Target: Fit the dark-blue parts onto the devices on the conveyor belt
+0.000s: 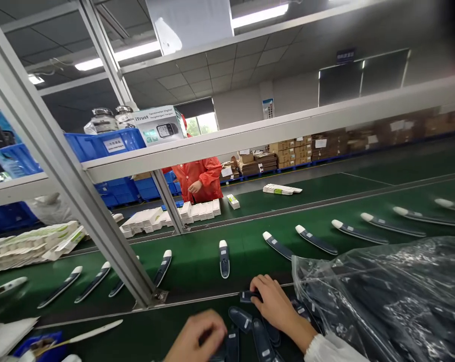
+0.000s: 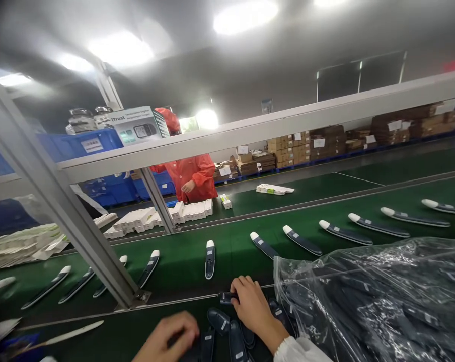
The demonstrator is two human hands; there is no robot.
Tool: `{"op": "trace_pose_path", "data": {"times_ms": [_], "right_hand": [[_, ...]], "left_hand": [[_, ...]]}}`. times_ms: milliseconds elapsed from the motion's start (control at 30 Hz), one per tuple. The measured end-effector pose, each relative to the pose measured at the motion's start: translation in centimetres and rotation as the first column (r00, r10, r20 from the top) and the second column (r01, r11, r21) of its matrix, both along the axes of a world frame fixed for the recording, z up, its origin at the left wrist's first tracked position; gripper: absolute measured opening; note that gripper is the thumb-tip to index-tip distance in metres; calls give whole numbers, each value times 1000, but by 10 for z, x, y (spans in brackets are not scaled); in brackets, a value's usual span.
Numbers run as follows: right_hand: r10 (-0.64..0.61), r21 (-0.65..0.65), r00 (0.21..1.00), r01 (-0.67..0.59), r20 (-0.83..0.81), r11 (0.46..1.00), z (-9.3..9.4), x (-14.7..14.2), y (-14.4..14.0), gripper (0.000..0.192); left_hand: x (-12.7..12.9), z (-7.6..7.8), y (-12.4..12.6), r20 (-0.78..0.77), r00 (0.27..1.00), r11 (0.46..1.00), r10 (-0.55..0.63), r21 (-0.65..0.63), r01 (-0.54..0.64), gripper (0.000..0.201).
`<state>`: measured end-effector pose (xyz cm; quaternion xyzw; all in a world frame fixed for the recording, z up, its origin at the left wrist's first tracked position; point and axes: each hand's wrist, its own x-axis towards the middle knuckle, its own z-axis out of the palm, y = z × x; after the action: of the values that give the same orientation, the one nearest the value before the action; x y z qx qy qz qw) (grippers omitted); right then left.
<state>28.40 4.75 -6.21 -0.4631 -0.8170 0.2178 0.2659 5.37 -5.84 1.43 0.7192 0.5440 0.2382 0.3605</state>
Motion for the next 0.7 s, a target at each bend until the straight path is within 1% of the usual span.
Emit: {"op": "trace_pose_path", "data": {"times_ms": [33, 67, 133, 167, 233, 300, 367, 400, 467, 533, 600, 700], "right_hand": [[-1, -20, 1000, 0, -30, 1000, -1, -1, -1, 17], [5, -45, 998, -8, -66, 999, -2, -1, -1, 16], [17, -88, 989, -30, -148, 996, -2, -1, 1, 14], [20, -93, 982, -38, -187, 995, -2, -1, 5, 14], [7, -62, 973, -22, -229, 998, -2, -4, 16, 22], [-22, -1, 977, 22, -211, 1000, -2, -10, 32, 34], [-58, 58, 988, 68, -146, 996, -4, -19, 49, 44], [-77, 86, 991, 87, -106, 993, -6, -24, 56, 47], [-88, 128, 996, 90, -23, 988, -10, -36, 64, 50], [-57, 155, 997, 47, 56, 987, -14, -46, 65, 50], [-20, 170, 992, -2, 124, 985, -17, -52, 60, 47], [-29, 172, 980, -5, 197, 985, -22, -52, 54, 45]], "left_hand": [[-6, -1, 29, -22, 996, 992, 86, 96, -84, 41], [-11, -4, 58, -33, 986, 974, 163, 162, -156, 40], [-19, -16, 114, -21, 956, 932, 293, 230, -281, 39], [-22, -24, 139, -14, 937, 913, 348, 232, -335, 39], [-22, -43, 184, -24, 896, 877, 443, 220, -428, 41], [-15, -62, 216, -62, 868, 859, 493, 192, -474, 53], [-5, -77, 234, -94, 873, 870, 480, 183, -458, 64], [0, -82, 239, -104, 883, 880, 458, 191, -434, 65], [8, -89, 242, -120, 897, 893, 426, 215, -396, 61], [13, -91, 240, -134, 889, 889, 438, 211, -406, 57], [16, -91, 239, -136, 874, 878, 466, 194, -438, 58], [19, -91, 237, -117, 889, 890, 442, 177, -419, 55]]}}
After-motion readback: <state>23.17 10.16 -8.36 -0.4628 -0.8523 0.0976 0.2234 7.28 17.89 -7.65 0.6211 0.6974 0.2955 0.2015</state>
